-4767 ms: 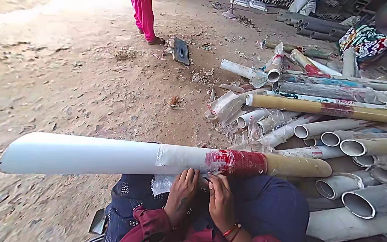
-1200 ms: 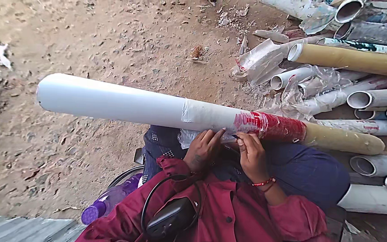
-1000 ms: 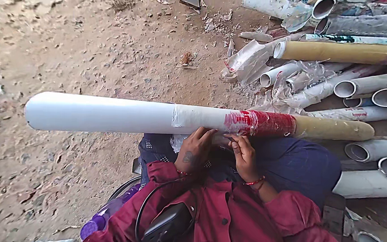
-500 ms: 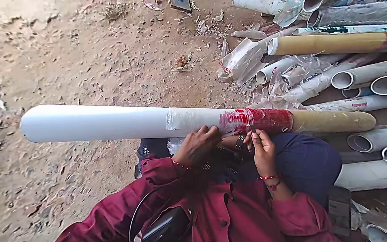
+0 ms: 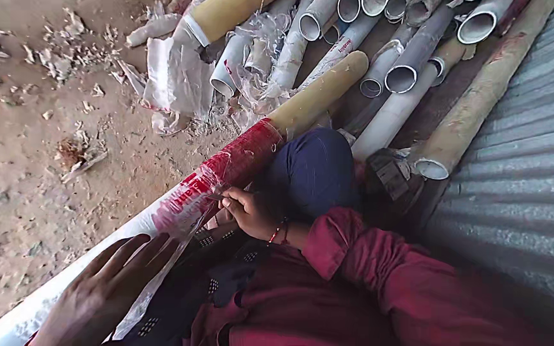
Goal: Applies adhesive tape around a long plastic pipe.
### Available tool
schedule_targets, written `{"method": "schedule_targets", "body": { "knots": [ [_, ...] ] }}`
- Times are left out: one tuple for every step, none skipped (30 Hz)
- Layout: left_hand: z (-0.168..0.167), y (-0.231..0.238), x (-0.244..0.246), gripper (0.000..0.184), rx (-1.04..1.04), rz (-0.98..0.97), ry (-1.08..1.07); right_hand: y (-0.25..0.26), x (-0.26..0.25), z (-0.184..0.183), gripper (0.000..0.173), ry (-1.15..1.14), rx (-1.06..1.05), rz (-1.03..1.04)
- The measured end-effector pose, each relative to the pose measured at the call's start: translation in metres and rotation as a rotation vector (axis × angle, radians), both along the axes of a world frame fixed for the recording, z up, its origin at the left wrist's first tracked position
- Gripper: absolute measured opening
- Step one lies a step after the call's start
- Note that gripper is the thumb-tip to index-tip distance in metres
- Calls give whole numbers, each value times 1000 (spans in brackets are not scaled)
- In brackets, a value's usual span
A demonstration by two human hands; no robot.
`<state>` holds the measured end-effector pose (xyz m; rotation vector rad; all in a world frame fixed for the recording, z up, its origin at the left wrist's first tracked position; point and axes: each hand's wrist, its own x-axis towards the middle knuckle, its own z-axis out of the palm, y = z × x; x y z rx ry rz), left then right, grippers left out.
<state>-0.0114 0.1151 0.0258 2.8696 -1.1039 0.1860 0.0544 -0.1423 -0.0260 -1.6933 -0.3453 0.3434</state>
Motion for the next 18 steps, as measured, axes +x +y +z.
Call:
{"method": "schedule_targets", "body": {
  "knots": [
    [1, 0, 2, 30, -1, -4, 14, 0, 1, 0, 27, 2, 10, 4],
    [2, -2, 5, 29, -15, -6, 26, 0, 1, -1, 27, -3, 24, -2],
    [2, -5, 7, 29, -34, -7, 35, -1, 1, -1, 26, -9, 40, -11],
    [2, -7, 11, 29, -50, -9, 43, -2, 1, -1, 26, -5, 51, -13],
    [3, -8, 13, 28, -57, -14, 56, -1, 1, -1, 26, 1, 58, -19],
    [4, -9, 16, 28, -63, -15, 83, -1, 1, -1, 25, 7, 59, -21],
    [5, -10, 20, 27, -60, -7, 120, -2, 2, -1, 24, 13, 54, -25],
    [7, -14, 22, 26, -48, 6, 158, -4, 3, 0, 23, 22, 49, -29],
    [9, -18, 23, 24, -30, 28, 192, -5, 2, 1, 23, 31, 54, -32],
    [11, -23, 22, 23, -11, 61, 223, -5, 2, 0, 22, 31, 66, -38],
    [14, -28, 23, 22, 13, 90, 247, -5, 2, -2, 22, 21, 86, -47],
    [16, -31, 23, 22, 38, 103, 267, -5, 2, -4, 22, 14, 108, -51],
    [17, -32, 23, 21, 65, 105, 282, -4, 2, -6, 22, 11, 129, -56],
    [15, -31, 23, 20, 90, 92, 267, -4, 2, -8, 22, 11, 144, -64],
    [12, -26, 23, 20, 113, 66, 223, -3, 3, -9, 22, 20, 151, -69],
    [7, -22, 22, 19, 127, 33, 165, -2, 3, -9, 22, 34, 156, -74],
    [3, -18, 21, 19, 132, 4, 116, -2, 3, -9, 22, 55, 159, -77],
    [-1, -16, 21, 19, 129, -9, 84, -1, 2, -8, 22, 72, 162, -76]
  ]
}}
